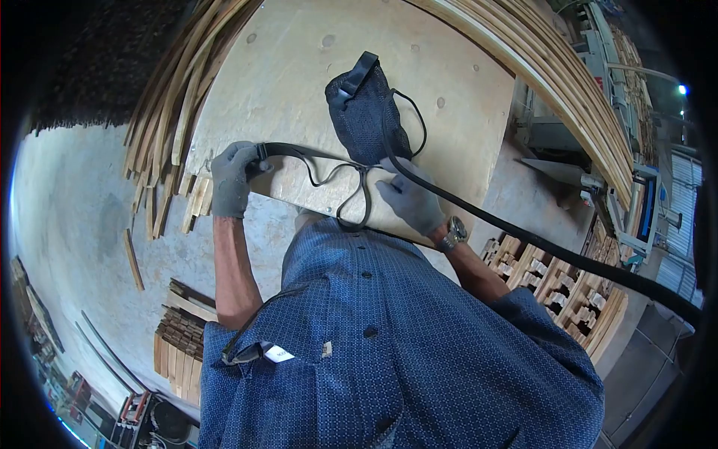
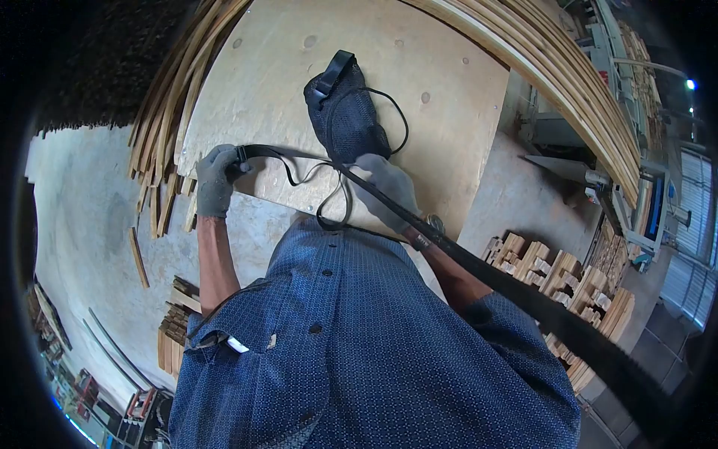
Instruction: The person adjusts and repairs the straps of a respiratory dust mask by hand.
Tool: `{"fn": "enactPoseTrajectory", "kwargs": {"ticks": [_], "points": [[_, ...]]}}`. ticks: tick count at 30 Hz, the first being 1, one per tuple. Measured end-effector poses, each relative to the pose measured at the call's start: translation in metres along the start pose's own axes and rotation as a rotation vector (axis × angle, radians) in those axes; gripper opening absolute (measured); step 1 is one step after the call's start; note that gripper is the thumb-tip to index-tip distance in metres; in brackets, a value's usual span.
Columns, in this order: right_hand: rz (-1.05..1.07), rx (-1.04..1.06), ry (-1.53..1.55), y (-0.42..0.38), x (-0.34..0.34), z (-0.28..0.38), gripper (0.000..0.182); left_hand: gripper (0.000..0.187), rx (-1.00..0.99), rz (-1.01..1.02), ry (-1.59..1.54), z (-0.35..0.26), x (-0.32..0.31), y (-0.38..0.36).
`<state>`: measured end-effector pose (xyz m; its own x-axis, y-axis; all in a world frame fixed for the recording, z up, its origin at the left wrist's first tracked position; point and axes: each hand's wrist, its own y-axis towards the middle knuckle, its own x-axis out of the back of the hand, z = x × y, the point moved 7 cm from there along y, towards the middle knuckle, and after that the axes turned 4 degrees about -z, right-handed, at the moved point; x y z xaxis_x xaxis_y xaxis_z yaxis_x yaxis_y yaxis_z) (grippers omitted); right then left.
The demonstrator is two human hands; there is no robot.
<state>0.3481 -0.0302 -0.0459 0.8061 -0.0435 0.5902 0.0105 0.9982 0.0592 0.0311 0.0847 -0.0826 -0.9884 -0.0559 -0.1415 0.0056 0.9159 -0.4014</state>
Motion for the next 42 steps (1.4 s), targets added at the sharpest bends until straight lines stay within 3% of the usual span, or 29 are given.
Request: {"fn": "enactPoseTrajectory", "kwargs": {"ticks": [3,6,9,12,14,18,20,23,26,30,33,35,36,42], "points": [[-0.109,-0.076,-0.238,-0.013,0.003,-0.001,0.040,0.016,0.009,-0.044,0.060,0.002,0.005,0.000],[-0.338,0.159,-0.334,-0.018,0.008,0.027,0.036,0.016,0.013,-0.039,0.157,0.003,0.005,0.001],[-0.322,0.055,-0.244,-0.019,0.007,0.030,0.026,0.015,-0.126,-0.062,0.364,-0.001,0.007,0.006],[-0.121,-0.240,-0.196,-0.025,-0.023,-0.017,0.016,0.017,-0.161,-0.064,0.466,0.003,0.007,0.007],[-0.165,-0.277,-0.053,-0.027,-0.036,-0.039,0.012,0.022,-0.411,-0.116,0.608,-0.015,-0.001,-0.001],[-0.258,-0.332,0.168,-0.027,-0.047,-0.056,0.010,0.036,-0.294,-0.104,0.723,-0.021,-0.008,-0.015],[-0.297,-0.293,0.143,-0.030,-0.044,-0.052,0.008,0.050,-0.951,-0.081,1.179,-0.046,-0.046,-0.052],[-0.266,-0.241,-0.080,-0.024,-0.022,-0.017,0.006,0.059,-0.878,0.224,1.248,-0.038,-0.075,-0.061],[-0.294,-0.055,-0.152,-0.012,-0.011,0.006,0.005,0.058,-0.951,0.352,1.338,-0.032,-0.088,-0.054],[-0.232,0.082,-0.375,-0.005,-0.011,0.007,0.006,0.053,-1.005,0.343,1.348,-0.032,-0.087,-0.040],[-0.218,0.111,-0.312,-0.008,-0.014,0.005,0.007,0.043,-0.988,0.369,1.365,-0.028,-0.079,-0.029],[-0.159,-0.183,-0.123,-0.015,-0.025,-0.020,0.007,0.039,-0.975,0.404,1.404,-0.018,-0.074,-0.021],[-0.158,-0.184,-0.123,-0.015,-0.027,-0.018,0.007,0.039,-0.975,0.404,1.404,-0.017,-0.071,-0.019],[-0.238,-0.017,-0.177,-0.006,-0.032,-0.003,0.009,0.041,-0.838,0.466,1.402,-0.021,-0.065,-0.016]]}}
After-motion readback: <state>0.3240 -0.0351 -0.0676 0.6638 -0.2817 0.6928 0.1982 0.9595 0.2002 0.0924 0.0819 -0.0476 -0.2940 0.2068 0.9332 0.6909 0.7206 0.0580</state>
